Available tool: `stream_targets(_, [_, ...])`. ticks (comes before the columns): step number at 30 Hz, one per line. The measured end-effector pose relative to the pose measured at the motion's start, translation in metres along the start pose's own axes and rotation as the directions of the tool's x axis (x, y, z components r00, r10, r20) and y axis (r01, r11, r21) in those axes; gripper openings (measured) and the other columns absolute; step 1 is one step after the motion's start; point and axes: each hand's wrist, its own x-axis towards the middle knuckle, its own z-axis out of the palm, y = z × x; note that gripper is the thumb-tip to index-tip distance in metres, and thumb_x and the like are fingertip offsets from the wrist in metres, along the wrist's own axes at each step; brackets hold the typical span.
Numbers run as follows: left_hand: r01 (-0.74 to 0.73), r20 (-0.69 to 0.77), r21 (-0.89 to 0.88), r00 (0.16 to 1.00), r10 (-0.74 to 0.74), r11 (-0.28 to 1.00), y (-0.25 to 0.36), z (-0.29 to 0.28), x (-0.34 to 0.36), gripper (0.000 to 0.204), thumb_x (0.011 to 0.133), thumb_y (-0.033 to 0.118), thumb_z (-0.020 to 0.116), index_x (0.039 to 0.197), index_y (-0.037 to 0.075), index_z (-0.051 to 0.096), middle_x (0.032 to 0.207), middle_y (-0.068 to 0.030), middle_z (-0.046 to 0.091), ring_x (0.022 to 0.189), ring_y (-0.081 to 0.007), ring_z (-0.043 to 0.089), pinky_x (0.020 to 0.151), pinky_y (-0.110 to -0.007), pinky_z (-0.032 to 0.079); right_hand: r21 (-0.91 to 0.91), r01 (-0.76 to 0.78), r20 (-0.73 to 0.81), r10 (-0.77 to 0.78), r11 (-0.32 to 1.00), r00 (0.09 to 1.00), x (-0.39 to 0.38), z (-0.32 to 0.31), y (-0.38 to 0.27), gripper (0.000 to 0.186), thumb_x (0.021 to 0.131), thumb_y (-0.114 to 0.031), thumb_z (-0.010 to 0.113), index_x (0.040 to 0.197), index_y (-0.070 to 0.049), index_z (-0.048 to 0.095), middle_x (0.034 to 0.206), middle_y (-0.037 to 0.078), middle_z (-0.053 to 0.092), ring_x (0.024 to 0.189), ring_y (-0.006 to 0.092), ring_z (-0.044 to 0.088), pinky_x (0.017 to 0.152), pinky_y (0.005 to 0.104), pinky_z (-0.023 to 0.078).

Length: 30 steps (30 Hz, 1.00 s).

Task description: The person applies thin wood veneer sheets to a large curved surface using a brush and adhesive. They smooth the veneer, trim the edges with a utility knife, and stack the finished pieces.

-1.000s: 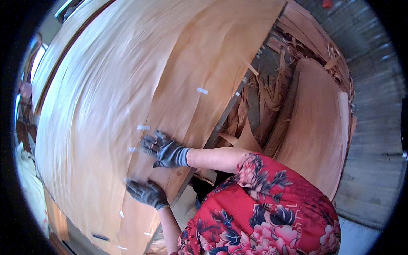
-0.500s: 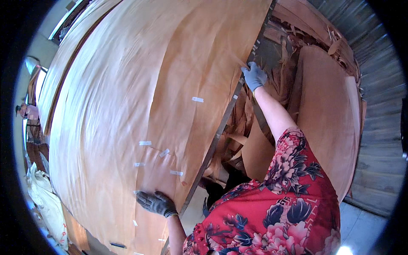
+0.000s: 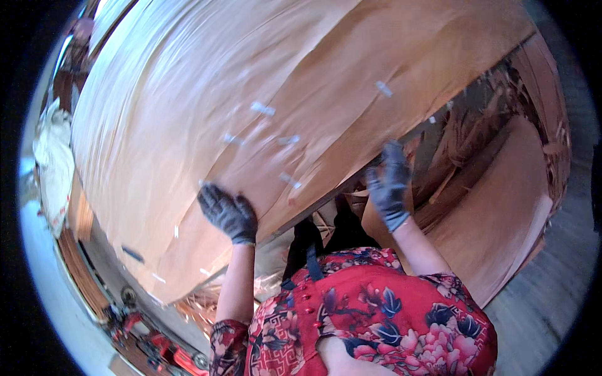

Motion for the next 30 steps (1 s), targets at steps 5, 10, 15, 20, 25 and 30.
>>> stream_targets(5, [0.054,0.006,0.012,0.998,-0.054,0.998,0.004,-0.01,0.002,0.065,0.087,0.036,0.042,0.137,-0.003,0.028,0.144,-0.0204,0.024,0.133,-0.0378,0.021,0.11,-0.047,0.013,0.083,0.292,0.276,-0.304,0.953,0.912,0.05,0.073,-0.119,0.072,0.085,-0.047,0.049,0.136,-0.001,0.031,0.143,0.019,0.027,0.132,0.0336,0.026,0.107,0.0476,0.016])
stream_targets(10, [0.112,0.05,-0.032,0.993,-0.11,0.993,0.001,-0.01,-0.001,0.069,0.084,0.036,0.047,0.139,0.0,0.026,0.146,-0.0187,0.021,0.135,-0.0374,0.018,0.11,-0.047,0.013,-0.074,0.389,0.343,-0.342,0.918,0.875,0.054,0.124,-0.14,0.076,0.082,-0.047,0.052,0.137,0.0,0.028,0.145,0.019,0.024,0.134,0.0332,0.023,0.107,0.0499,0.014])
stream_targets(15, [0.079,0.03,-0.126,0.997,-0.076,0.989,-0.011,-0.015,-0.006,0.074,0.084,0.042,0.047,0.14,0.0,0.023,0.148,-0.0193,0.014,0.137,-0.0379,0.011,0.11,-0.049,0.007,-0.232,0.452,0.378,-0.348,0.861,0.858,0.051,0.13,-0.143,0.075,0.084,-0.049,0.046,0.139,-0.002,0.025,0.146,0.017,0.021,0.136,0.0305,0.02,0.108,0.0507,0.012])
stream_targets(20, [-0.055,-0.034,-0.663,0.998,0.043,0.746,-0.07,-0.054,-0.057,0.079,0.081,0.034,0.058,0.14,-0.001,0.02,0.139,-0.0221,0.032,0.135,-0.039,0.017,0.109,-0.047,0.013,-0.274,0.442,0.554,-0.235,0.854,0.799,0.066,0.118,-0.141,0.076,0.086,-0.054,0.04,0.139,-0.002,0.025,0.146,0.018,0.021,0.136,0.0309,0.019,0.108,0.0464,0.013])
stream_targets(25, [-0.147,0.0,-0.422,0.987,0.162,0.894,-0.209,-0.123,-0.248,0.048,0.079,0.013,0.059,0.124,0.0,0.047,0.121,-0.0189,0.053,0.125,-0.0422,0.033,0.103,-0.045,0.029,-0.097,0.386,0.503,-0.289,0.917,0.814,-0.025,0.087,-0.159,0.076,0.087,-0.055,0.038,0.138,-0.001,0.026,0.146,0.019,0.022,0.135,0.0335,0.02,0.107,0.0458,0.015])
stream_targets(30, [0.761,0.427,-0.172,0.63,-0.649,0.625,-0.315,-0.126,-0.557,0.047,0.081,0.01,0.047,0.122,-0.011,0.041,0.12,-0.0318,0.047,0.11,-0.0415,0.047,0.095,-0.041,0.038,-0.191,0.613,0.571,-0.421,0.767,0.705,-0.144,0.096,-0.244,0.072,0.087,-0.048,0.045,0.14,-0.004,0.024,0.146,0.019,0.02,0.135,0.0332,0.02,0.107,0.0478,0.015])
